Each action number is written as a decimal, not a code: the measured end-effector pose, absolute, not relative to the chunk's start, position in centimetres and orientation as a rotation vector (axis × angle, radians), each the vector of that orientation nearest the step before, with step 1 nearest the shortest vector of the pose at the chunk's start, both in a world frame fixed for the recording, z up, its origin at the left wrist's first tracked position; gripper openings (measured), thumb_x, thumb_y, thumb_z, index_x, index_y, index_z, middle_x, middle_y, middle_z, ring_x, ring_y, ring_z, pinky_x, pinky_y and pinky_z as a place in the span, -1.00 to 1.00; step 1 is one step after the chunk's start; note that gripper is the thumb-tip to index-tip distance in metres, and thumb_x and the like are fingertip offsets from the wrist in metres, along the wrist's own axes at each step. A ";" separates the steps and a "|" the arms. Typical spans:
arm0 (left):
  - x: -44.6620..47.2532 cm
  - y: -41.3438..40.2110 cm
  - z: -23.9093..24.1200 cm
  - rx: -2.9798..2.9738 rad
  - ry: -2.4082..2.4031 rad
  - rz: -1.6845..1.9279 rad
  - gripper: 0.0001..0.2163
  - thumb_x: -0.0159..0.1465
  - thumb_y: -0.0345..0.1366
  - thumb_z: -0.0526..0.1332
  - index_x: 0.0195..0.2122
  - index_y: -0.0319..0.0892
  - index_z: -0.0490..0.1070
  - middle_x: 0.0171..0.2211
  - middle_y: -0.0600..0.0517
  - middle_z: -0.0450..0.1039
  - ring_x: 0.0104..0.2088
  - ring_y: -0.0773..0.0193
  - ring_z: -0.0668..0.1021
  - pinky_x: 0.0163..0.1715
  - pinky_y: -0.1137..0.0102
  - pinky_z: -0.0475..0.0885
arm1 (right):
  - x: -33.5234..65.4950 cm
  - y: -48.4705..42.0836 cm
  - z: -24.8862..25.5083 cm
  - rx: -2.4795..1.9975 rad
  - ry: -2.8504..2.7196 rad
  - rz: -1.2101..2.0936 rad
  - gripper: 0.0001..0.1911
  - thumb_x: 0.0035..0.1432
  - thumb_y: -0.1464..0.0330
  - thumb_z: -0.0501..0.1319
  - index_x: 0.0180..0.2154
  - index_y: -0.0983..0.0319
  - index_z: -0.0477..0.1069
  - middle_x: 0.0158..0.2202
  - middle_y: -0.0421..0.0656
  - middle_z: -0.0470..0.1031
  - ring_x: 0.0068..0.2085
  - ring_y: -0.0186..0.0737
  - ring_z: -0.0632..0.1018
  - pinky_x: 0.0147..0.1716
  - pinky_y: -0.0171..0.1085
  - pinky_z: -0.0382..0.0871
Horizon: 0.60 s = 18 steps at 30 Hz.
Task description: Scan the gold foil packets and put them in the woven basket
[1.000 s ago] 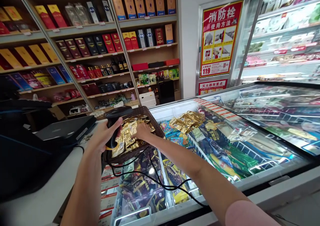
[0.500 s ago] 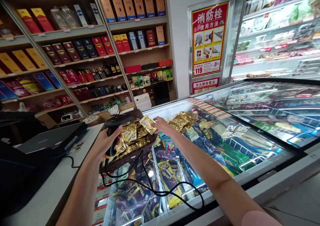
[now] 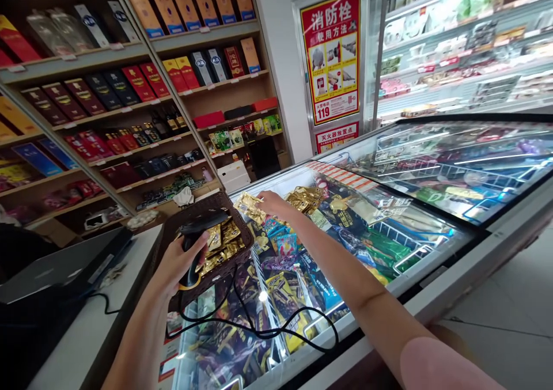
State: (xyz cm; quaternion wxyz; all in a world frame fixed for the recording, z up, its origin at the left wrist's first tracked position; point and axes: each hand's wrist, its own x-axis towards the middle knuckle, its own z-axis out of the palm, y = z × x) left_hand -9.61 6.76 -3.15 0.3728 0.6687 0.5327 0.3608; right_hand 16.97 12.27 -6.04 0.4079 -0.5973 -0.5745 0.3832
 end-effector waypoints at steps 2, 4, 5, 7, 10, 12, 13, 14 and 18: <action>-9.6 6.7 -3.2 1.718 1.368 0.917 -0.52 0.07 0.18 0.35 -0.43 -0.20 0.39 -0.53 0.05 0.42 -0.58 0.35 0.41 -0.55 0.44 0.26 | 17.1 12.2 -5.9 -1.519 -1.454 0.952 -0.82 0.27 0.38 0.24 -0.08 0.25 0.46 -0.18 -0.05 0.54 -0.31 -0.24 0.55 -0.48 -0.43 0.43; -9.5 6.7 -3.2 1.714 1.377 0.915 -0.51 0.06 0.19 0.34 -0.41 -0.19 0.38 -0.52 0.05 0.43 -0.58 0.34 0.41 -0.55 0.43 0.25 | 17.2 12.3 -5.9 -1.538 -1.450 0.944 -0.82 0.28 0.37 0.23 -0.08 0.26 0.46 -0.19 -0.05 0.55 -0.32 -0.24 0.55 -0.48 -0.42 0.43; -9.5 6.7 -3.2 1.711 1.381 0.910 -0.51 0.06 0.20 0.35 -0.40 -0.19 0.38 -0.51 0.05 0.43 -0.58 0.34 0.41 -0.55 0.43 0.25 | 17.2 12.4 -5.8 -1.542 -1.445 0.945 -0.82 0.28 0.38 0.22 -0.08 0.26 0.46 -0.18 -0.04 0.55 -0.32 -0.23 0.56 -0.48 -0.42 0.43; -9.6 6.8 -3.4 1.708 1.387 0.899 -0.50 0.05 0.21 0.35 -0.39 -0.18 0.38 -0.51 0.05 0.44 -0.57 0.33 0.42 -0.54 0.42 0.26 | 17.2 12.4 -5.8 -1.542 -1.427 0.959 -0.82 0.28 0.40 0.22 -0.09 0.27 0.46 -0.15 -0.03 0.54 -0.30 -0.22 0.56 -0.47 -0.41 0.43; -9.7 7.0 -3.6 1.729 1.377 0.898 -0.51 0.06 0.21 0.34 -0.39 -0.18 0.39 -0.52 0.05 0.43 -0.57 0.32 0.43 -0.54 0.42 0.27 | 17.2 12.2 -5.6 -1.544 -1.395 0.969 -0.82 0.25 0.40 0.24 -0.10 0.27 0.47 -0.11 -0.02 0.54 -0.26 -0.22 0.55 -0.45 -0.41 0.44; -9.7 7.0 -3.7 1.748 1.368 0.900 -0.52 0.08 0.20 0.33 -0.40 -0.18 0.38 -0.52 0.04 0.43 -0.57 0.32 0.43 -0.55 0.43 0.27 | 17.2 12.0 -5.5 -1.551 -1.385 0.968 -0.82 0.25 0.39 0.25 -0.10 0.26 0.47 -0.12 -0.02 0.55 -0.26 -0.22 0.55 -0.43 -0.41 0.44; -9.7 7.0 -3.7 1.753 1.364 0.900 -0.52 0.08 0.20 0.32 -0.40 -0.18 0.38 -0.52 0.04 0.42 -0.57 0.32 0.43 -0.55 0.43 0.27 | 17.2 11.9 -5.4 -1.555 -1.384 0.971 -0.81 0.25 0.38 0.25 -0.09 0.26 0.47 -0.12 -0.02 0.55 -0.26 -0.22 0.55 -0.43 -0.40 0.44; -9.7 7.0 -3.7 1.753 1.362 0.900 -0.52 0.09 0.20 0.32 -0.40 -0.18 0.38 -0.52 0.04 0.42 -0.57 0.32 0.43 -0.55 0.43 0.27 | 17.2 11.8 -5.4 -1.561 -1.384 0.975 -0.80 0.26 0.39 0.24 -0.08 0.26 0.47 -0.11 -0.02 0.55 -0.26 -0.22 0.55 -0.43 -0.40 0.44; -9.4 6.8 -3.5 1.734 1.368 0.908 -0.52 0.08 0.20 0.33 -0.40 -0.19 0.38 -0.51 0.04 0.42 -0.57 0.32 0.42 -0.55 0.42 0.26 | 17.3 11.9 -5.4 -1.572 -1.391 0.987 -0.78 0.29 0.39 0.19 -0.03 0.27 0.44 -0.03 0.02 0.50 -0.21 -0.20 0.54 -0.44 -0.41 0.43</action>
